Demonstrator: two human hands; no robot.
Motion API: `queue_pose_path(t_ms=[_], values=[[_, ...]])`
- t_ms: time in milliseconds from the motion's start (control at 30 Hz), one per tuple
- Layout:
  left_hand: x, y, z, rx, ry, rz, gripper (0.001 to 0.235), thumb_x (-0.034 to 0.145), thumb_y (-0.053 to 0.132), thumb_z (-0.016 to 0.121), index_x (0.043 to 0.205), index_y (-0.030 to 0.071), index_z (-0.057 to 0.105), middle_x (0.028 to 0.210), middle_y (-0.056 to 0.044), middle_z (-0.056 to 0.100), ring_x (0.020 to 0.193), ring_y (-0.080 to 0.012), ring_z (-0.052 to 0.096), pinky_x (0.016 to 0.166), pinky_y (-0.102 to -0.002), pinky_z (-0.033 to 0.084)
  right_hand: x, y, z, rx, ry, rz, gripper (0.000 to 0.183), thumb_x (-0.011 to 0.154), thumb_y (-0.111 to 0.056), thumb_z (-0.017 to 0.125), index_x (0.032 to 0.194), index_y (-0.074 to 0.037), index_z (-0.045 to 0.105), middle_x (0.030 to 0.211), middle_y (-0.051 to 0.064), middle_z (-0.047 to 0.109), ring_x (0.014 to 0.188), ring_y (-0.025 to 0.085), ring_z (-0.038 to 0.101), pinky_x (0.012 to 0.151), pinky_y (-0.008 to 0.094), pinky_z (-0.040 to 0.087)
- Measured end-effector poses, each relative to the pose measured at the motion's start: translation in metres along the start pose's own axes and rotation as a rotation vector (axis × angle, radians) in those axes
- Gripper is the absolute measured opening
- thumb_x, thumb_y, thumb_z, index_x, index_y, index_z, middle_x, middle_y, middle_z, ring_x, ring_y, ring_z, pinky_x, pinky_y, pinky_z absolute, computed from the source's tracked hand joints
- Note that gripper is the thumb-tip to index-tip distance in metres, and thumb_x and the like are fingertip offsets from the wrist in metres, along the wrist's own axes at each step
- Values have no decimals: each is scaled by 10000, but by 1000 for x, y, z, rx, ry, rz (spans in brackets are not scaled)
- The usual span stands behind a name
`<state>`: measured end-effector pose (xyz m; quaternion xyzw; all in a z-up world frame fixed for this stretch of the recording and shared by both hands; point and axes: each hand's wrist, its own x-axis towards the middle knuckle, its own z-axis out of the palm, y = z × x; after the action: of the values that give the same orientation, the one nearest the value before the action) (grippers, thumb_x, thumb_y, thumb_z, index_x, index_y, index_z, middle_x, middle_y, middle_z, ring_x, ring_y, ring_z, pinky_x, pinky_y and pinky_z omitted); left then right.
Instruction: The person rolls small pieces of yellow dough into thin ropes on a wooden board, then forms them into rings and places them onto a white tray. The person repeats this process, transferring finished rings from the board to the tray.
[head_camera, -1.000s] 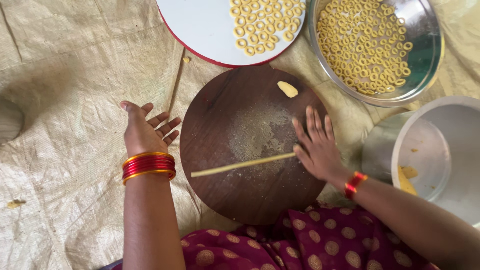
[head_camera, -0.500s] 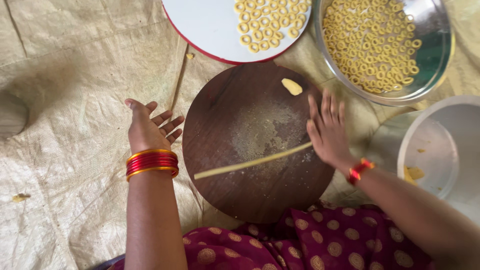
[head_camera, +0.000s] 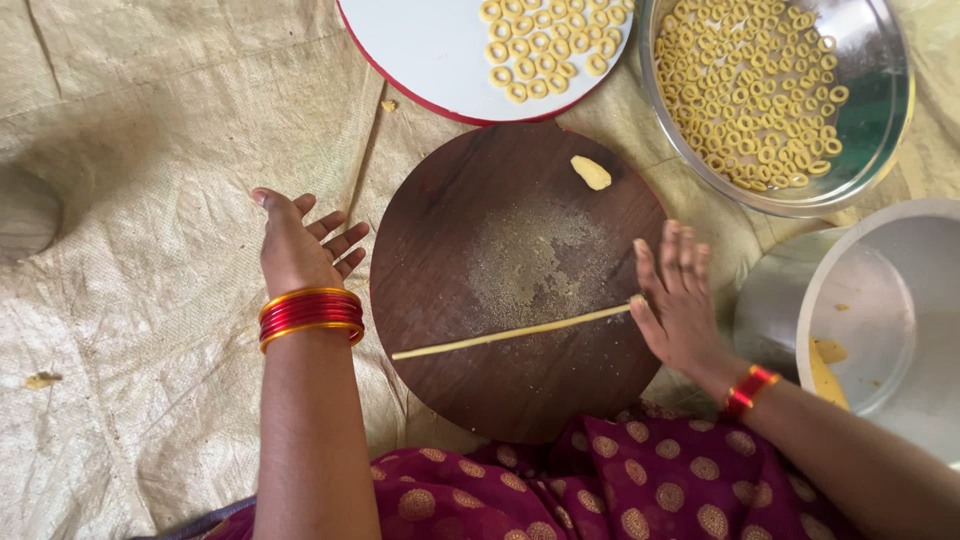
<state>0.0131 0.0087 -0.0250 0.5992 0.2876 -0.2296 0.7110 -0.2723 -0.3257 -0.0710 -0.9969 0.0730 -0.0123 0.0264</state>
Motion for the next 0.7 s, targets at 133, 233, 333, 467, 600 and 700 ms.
queue_pose_path(t_ms=[133, 233, 333, 467, 600, 700], values=[[-1, -1, -3, -3, 3, 13, 776, 990, 613, 254, 1393, -1, 505, 1142, -204, 691, 844, -260, 763, 740, -394, 582, -17, -39, -3, -2, 103, -285, 712, 1059, -569, 160, 1641, -161, 125, 1695, 257, -19, 1569, 437, -42, 1263, 585, -43], [0, 0, -2, 2, 1, -7, 793, 987, 619, 225, 1392, 4, 517, 1137, -192, 713, 827, -244, 777, 748, -378, 617, -8, -80, 1, 56, -106, -349, 703, 1048, -552, 250, 1617, -142, 208, 1676, 271, 61, 1554, 446, 38, 1239, 582, 13], [4, -1, -1, -59, -14, -14, 793, 979, 628, 250, 1396, 2, 502, 1151, -205, 688, 817, -264, 753, 715, -395, 571, 32, -102, 7, 63, -184, -223, 685, 1051, -473, 251, 1622, -95, 227, 1689, 250, 99, 1568, 420, 77, 1251, 588, 28], [6, -3, -2, -25, -22, -5, 805, 977, 626, 237, 1412, -2, 488, 1171, -217, 687, 857, -265, 761, 740, -389, 587, 115, -94, 16, -52, -92, -93, 714, 1067, -471, 217, 1620, -21, 167, 1695, 226, 75, 1577, 407, 74, 1268, 553, 26], [6, -5, -1, -64, -61, -49, 818, 978, 633, 248, 1432, -11, 467, 1199, -237, 668, 889, -279, 756, 749, -395, 574, 141, -88, 22, -35, -103, -111, 753, 1069, -503, 193, 1624, 0, 124, 1699, 222, 21, 1575, 390, 37, 1271, 533, 19], [7, -5, 0, -82, -64, -58, 824, 975, 635, 257, 1431, -17, 473, 1202, -248, 667, 892, -285, 756, 745, -396, 575, 106, -101, 18, -25, -127, -208, 768, 1062, -513, 181, 1612, 19, 111, 1687, 240, -2, 1562, 392, -5, 1268, 530, 19]])
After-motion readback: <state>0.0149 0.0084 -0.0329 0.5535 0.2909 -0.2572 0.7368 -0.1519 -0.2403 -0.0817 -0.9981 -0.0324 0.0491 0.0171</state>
